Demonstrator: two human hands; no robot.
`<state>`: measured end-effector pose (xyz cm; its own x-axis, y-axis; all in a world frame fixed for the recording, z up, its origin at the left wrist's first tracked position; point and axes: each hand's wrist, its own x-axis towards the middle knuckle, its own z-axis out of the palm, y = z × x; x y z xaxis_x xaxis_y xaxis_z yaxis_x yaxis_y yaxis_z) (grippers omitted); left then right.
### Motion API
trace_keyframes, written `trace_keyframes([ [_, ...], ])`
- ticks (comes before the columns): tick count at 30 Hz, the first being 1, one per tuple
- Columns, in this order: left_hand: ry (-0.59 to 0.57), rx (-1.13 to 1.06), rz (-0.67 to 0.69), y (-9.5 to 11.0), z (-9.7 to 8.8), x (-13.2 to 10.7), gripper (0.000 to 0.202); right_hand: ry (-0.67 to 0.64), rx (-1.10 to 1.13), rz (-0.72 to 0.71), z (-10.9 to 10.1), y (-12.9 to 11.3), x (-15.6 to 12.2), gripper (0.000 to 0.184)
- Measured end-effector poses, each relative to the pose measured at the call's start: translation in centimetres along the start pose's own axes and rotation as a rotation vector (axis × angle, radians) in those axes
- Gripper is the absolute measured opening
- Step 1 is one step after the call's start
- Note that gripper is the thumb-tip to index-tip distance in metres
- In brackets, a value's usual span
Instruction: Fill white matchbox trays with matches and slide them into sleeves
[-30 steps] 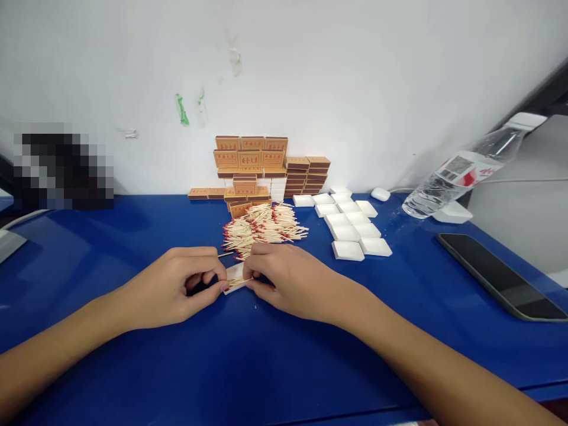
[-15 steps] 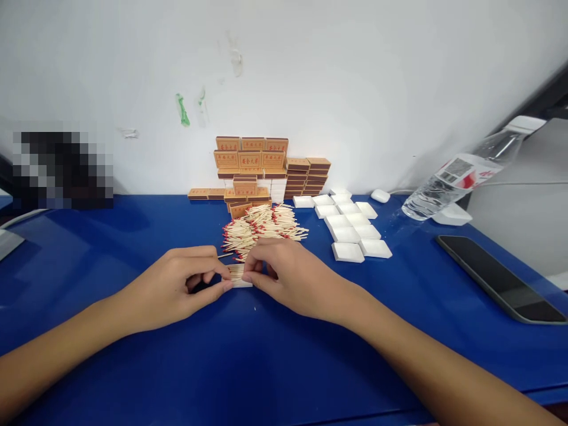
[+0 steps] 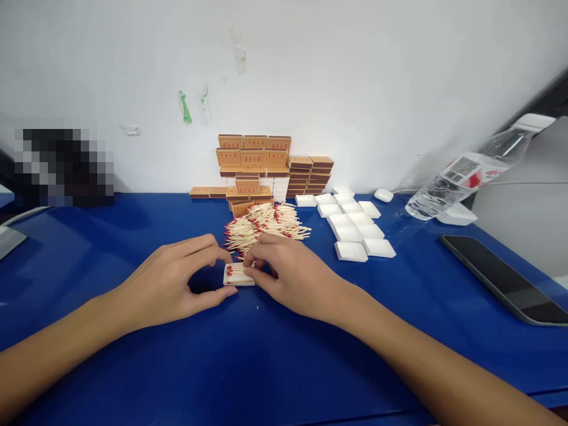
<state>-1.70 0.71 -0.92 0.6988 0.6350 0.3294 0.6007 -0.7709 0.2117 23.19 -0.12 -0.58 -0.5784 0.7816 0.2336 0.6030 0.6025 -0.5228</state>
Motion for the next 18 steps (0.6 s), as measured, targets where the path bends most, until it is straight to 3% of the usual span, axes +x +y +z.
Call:
trace_keyframes([
  [3, 0.011, 0.056, -0.045, 0.0, 0.2, 0.0, 0.039, 0.083, -0.098, 0.006, 0.1, 0.5, 0.1, 0.008],
  [5, -0.012, 0.046, -0.058, 0.0, 0.3, 0.0, 0.035, 0.108, -0.135, 0.000, 0.3, 1.1, 0.2, 0.007],
  [12, -0.137, -0.136, -0.002, 0.5, 0.0, -0.2, 0.027, 0.050, -0.160, -0.024, 0.7, 1.6, 0.3, 0.004],
  [18, -0.128, -0.137, 0.025, 0.4, 0.1, -0.1, 0.025, 0.001, -0.197, 0.011, 1.1, 1.6, 0.7, 0.011],
])
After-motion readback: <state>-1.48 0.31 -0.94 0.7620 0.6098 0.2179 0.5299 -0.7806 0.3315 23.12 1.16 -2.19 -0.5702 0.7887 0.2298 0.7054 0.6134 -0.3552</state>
